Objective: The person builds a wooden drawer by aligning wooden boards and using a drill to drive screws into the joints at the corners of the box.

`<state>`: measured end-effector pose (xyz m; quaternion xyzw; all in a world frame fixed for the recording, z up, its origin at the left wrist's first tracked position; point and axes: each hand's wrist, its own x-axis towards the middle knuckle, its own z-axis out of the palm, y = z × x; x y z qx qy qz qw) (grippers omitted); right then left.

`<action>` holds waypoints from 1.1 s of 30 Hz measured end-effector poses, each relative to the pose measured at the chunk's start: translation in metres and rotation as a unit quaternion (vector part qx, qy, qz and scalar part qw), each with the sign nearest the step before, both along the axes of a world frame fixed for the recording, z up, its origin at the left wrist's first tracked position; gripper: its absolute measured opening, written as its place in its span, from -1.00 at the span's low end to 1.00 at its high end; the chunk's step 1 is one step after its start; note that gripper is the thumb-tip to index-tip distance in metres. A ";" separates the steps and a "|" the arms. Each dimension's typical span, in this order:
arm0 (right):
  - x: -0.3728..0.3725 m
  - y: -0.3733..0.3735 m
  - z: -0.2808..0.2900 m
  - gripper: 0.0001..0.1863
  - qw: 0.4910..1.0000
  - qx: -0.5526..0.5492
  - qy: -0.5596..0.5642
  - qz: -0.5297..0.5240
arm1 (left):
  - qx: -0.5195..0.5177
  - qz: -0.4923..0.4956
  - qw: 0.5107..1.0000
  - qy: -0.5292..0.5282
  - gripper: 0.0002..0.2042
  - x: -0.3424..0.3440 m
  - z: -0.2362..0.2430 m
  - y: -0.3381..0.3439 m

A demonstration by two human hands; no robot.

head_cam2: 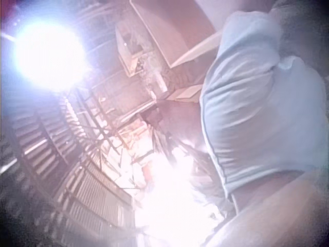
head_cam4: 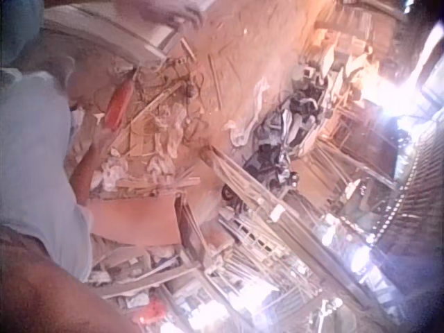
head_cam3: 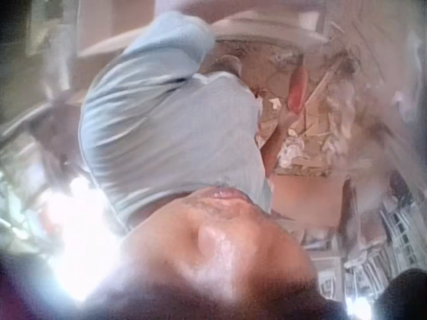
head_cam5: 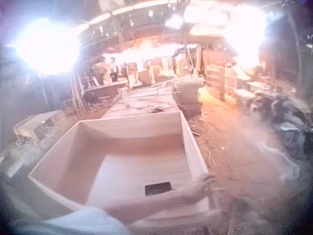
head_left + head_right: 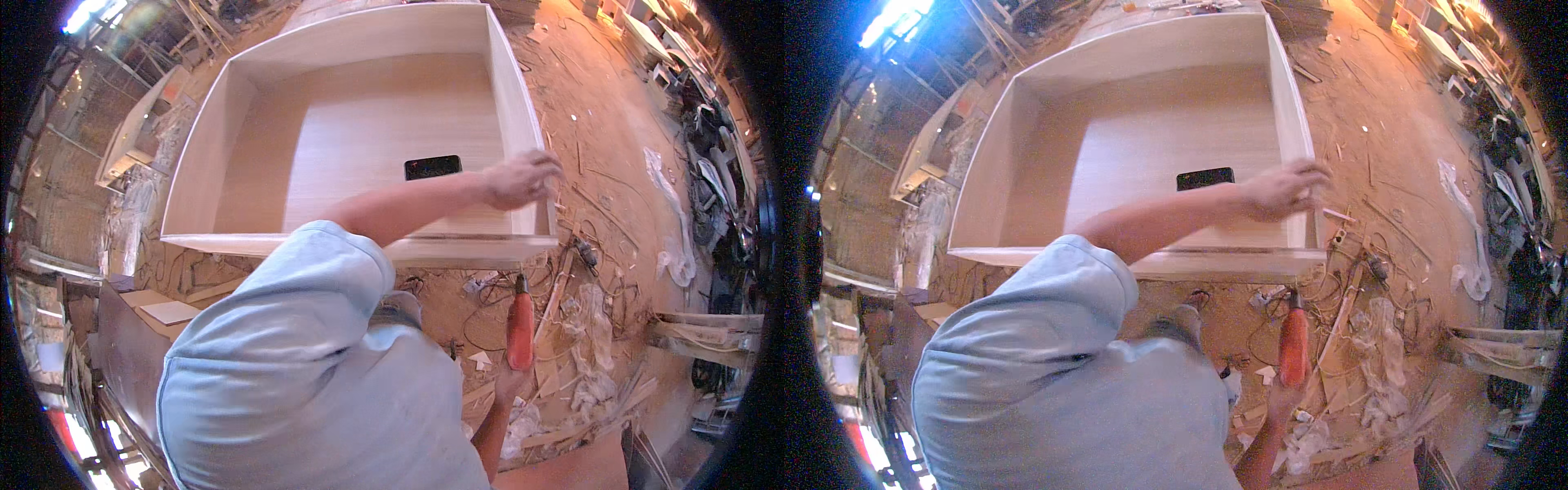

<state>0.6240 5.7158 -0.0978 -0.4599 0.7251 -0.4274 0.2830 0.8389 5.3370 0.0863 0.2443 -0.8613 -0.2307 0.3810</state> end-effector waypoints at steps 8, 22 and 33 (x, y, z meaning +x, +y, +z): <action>0.103 0.064 0.034 -0.40 0.959 0.134 -0.036 -0.248 | -0.020 0.102 0.941 -0.323 -0.59 0.237 -0.087 -0.025; 0.236 -0.021 0.035 -0.25 0.957 0.273 -0.090 -0.049 | 0.198 0.041 0.960 -0.196 -0.67 0.456 -0.104 0.044; 0.347 0.063 0.026 -0.16 0.953 0.271 -0.129 0.030 | 0.137 0.224 0.934 -0.243 -0.64 0.723 -0.086 0.148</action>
